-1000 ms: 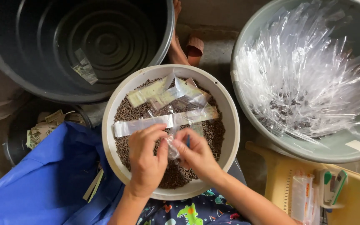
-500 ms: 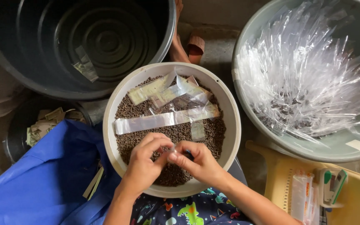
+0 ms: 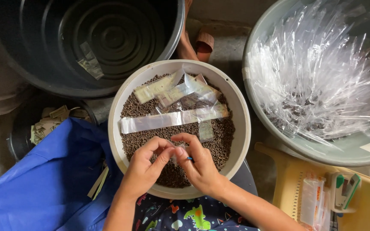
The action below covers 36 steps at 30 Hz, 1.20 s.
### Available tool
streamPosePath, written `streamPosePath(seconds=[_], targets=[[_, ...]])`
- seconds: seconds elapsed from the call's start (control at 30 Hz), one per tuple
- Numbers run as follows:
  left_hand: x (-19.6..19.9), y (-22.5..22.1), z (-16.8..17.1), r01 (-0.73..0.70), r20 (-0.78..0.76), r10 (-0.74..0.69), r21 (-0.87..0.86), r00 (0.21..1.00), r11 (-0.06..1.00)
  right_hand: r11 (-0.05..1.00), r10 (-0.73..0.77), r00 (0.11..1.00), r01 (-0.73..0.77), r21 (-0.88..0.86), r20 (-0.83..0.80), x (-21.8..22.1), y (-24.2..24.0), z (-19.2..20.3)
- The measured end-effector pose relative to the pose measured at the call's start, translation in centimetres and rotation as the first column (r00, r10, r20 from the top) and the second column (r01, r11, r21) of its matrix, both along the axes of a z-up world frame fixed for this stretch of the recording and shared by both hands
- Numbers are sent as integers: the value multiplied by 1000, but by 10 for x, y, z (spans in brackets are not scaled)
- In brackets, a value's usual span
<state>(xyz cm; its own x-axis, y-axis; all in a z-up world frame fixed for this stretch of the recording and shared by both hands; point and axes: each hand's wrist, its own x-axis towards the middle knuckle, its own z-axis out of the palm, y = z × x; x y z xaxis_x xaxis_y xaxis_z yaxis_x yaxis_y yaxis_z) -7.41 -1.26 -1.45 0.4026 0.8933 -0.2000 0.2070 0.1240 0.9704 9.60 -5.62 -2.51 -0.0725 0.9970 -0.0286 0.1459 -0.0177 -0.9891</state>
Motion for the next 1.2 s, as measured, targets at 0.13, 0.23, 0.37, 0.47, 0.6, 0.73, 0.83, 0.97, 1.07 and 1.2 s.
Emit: streamPosePath(seconds=[0.13,0.23,0.37,0.47,0.6,0.73,0.83,0.97,1.07,1.2], targets=[[5,-7,-5,-143,119,143,-10,983,990,999,-16,1000,17,29,-19,0,0,-10],[7,-3,-1,-277,229,273,-18,934,961,1000,-5,1000,5,12,-1,-1,0,-13],[1,11,1,-423,280,412,-23,867,906,999,36,999,-36,-35,1,-2,-5,-14],[1,16,5,-291,170,274,90,947,952,997,55,997,-59,-56,-56,2,-6,-15],[5,6,10,-88,-3,88,28,996,996,1000,7,997,-6,10,-75,8,-3,-13],[6,7,2,-209,201,221,-79,954,975,997,73,997,-72,20,-30,9,-7,-7],[-2,24,24,-301,341,360,-216,868,929,993,122,990,-122,-9,64,11,-11,-2],[-18,44,43,-528,438,531,-142,725,837,983,162,985,-166,73,60,28,-14,7],[-20,61,48,-568,555,522,-105,648,817,975,185,979,-194,110,83,45,-15,12],[10,72,51,-398,367,355,44,860,916,985,-33,952,-22,173,305,107,-17,-27]])
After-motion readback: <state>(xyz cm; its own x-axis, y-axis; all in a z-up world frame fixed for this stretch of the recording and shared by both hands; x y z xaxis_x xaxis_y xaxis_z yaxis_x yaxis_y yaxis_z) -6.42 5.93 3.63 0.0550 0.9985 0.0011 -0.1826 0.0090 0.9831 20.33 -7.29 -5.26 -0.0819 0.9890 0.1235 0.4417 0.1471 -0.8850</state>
